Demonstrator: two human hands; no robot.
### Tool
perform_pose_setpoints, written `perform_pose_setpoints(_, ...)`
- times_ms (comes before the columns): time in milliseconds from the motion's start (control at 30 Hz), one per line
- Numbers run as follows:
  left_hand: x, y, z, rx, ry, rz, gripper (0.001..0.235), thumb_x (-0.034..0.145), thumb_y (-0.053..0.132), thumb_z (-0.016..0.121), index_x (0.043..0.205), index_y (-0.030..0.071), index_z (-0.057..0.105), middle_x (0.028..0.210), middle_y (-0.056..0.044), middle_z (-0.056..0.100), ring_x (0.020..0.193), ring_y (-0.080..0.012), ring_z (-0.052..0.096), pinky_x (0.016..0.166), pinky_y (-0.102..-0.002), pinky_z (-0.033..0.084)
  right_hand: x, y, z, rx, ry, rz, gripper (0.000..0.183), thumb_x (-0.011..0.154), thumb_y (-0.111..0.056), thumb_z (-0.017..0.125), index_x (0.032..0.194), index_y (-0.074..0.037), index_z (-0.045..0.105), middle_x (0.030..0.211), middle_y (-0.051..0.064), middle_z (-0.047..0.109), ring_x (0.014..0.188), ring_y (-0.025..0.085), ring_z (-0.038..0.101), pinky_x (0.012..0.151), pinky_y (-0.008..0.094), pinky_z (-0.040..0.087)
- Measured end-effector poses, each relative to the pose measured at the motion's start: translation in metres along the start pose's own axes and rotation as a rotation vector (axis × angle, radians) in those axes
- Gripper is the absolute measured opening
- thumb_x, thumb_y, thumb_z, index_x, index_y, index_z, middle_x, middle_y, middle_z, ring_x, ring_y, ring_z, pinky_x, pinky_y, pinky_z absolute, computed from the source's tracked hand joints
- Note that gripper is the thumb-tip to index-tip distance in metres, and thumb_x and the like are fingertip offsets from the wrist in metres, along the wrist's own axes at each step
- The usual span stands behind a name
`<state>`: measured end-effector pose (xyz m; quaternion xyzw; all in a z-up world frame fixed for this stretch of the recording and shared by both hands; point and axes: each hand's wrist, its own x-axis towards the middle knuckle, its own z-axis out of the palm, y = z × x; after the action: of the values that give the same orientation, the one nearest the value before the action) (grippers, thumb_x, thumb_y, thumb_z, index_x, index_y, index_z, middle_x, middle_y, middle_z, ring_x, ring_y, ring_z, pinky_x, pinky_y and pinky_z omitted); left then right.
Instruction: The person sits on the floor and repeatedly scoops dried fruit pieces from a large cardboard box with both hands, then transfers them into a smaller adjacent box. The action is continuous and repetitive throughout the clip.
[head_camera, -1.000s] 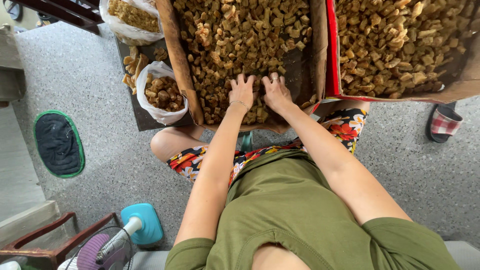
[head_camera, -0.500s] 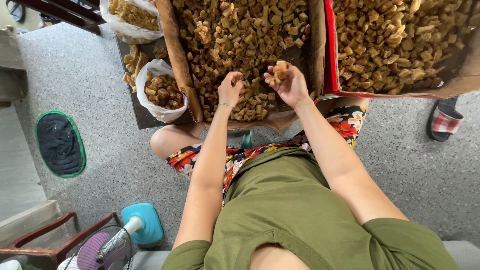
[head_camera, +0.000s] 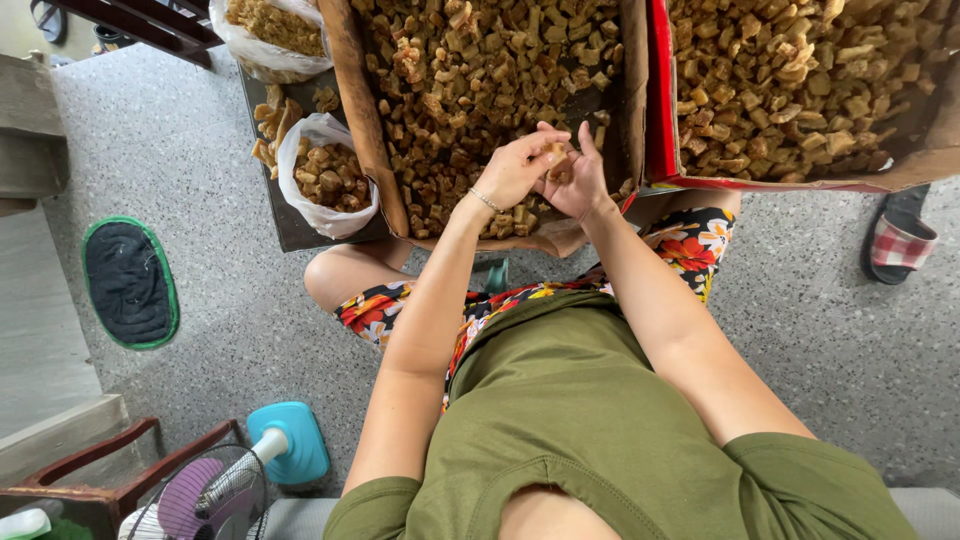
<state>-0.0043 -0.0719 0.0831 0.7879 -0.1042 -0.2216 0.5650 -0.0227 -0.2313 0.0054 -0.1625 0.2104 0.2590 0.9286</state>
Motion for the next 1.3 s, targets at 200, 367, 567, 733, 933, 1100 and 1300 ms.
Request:
perform_pose_setpoints(200, -0.015, -0.004, -0.026, 0.144, 0.152, -0.202, 0.032, 0.102, 0.007, 0.056, 0.134, 0.010, 0.065, 0.132, -0.007, 0.064, 0.080, -0.0152, 0.065, 0.081, -0.030, 0.058, 0.014, 0.003, -0.030, 0.066, 0.023, -0.053, 0.044, 0.105, -0.049, 0.055, 0.121, -0.012, 0.069, 0.115, 0.014, 0.072, 0.090, 0.023, 0.070, 0.065, 0.033, 0.059)
perform_pose_setpoints(367, -0.036, -0.064, -0.070, 0.398, 0.398, -0.212, 0.031, 0.101, 0.009, 0.060, 0.131, 0.010, 0.067, 0.129, -0.013, 0.067, 0.094, -0.0196, 0.069, 0.090, -0.034, 0.058, 0.030, -0.001, -0.056, 0.171, 0.023, -0.135, 0.020, 0.107, -0.026, 0.069, 0.119, -0.009, 0.067, 0.118, 0.016, 0.071, 0.086, 0.019, 0.067, 0.051, 0.026, 0.051)
perform_pose_setpoints(567, -0.013, -0.137, -0.048, 0.528, 0.235, -0.186, 0.034, 0.103, 0.014, 0.064, 0.136, 0.014, 0.063, 0.131, -0.017, 0.065, 0.116, -0.0277, 0.066, 0.104, -0.041, 0.053, 0.023, -0.010, -0.047, 0.286, -0.132, -0.079, 0.033, 0.108, -0.032, 0.062, 0.130, -0.007, 0.065, 0.128, 0.021, 0.068, 0.107, 0.028, 0.072, 0.067, 0.026, 0.060)
perform_pose_setpoints(733, 0.010, -0.132, 0.000, 0.792, 0.156, -0.117, 0.059, 0.088, 0.016, 0.076, 0.142, 0.017, 0.053, 0.140, -0.024, 0.048, 0.122, -0.0441, 0.053, 0.098, -0.051, 0.050, 0.012, -0.014, -0.031, 0.270, -0.252, -0.032, 0.045, 0.105, -0.047, 0.059, 0.129, -0.011, 0.070, 0.127, 0.017, 0.071, 0.108, 0.032, 0.072, 0.070, 0.031, 0.060)
perform_pose_setpoints(933, 0.000, -0.114, 0.002, 0.669, 0.151, -0.295, 0.056, 0.091, 0.017, 0.077, 0.139, 0.017, 0.049, 0.144, -0.018, 0.044, 0.123, -0.0408, 0.057, 0.099, -0.051, 0.053, 0.015, -0.012, -0.034, 0.132, 0.037, -0.104, 0.030, 0.099, -0.045, 0.068, 0.104, -0.016, 0.071, 0.118, 0.008, 0.074, 0.112, 0.030, 0.071, 0.094, 0.048, 0.059)
perform_pose_setpoints(1100, 0.007, -0.110, 0.002, 0.705, 0.169, -0.182, 0.066, 0.087, 0.007, 0.075, 0.145, 0.014, 0.045, 0.141, -0.013, 0.045, 0.118, -0.0416, 0.057, 0.095, -0.052, 0.051, 0.026, -0.010, -0.049, 0.111, 0.114, -0.148, 0.025, 0.095, -0.039, 0.071, 0.110, -0.019, 0.072, 0.113, 0.006, 0.074, 0.105, 0.028, 0.070, 0.092, 0.046, 0.059)
perform_pose_setpoints(1300, 0.010, -0.124, -0.007, 0.552, 0.119, -0.320, 0.051, 0.090, 0.007, 0.073, 0.137, 0.009, 0.053, 0.141, -0.020, 0.044, 0.115, -0.0388, 0.060, 0.100, -0.047, 0.051, 0.031, -0.008, -0.059, 0.057, 0.094, -0.208, 0.027, 0.107, -0.033, 0.071, 0.127, -0.014, 0.072, 0.119, 0.010, 0.072, 0.102, 0.025, 0.069, 0.085, 0.037, 0.061)
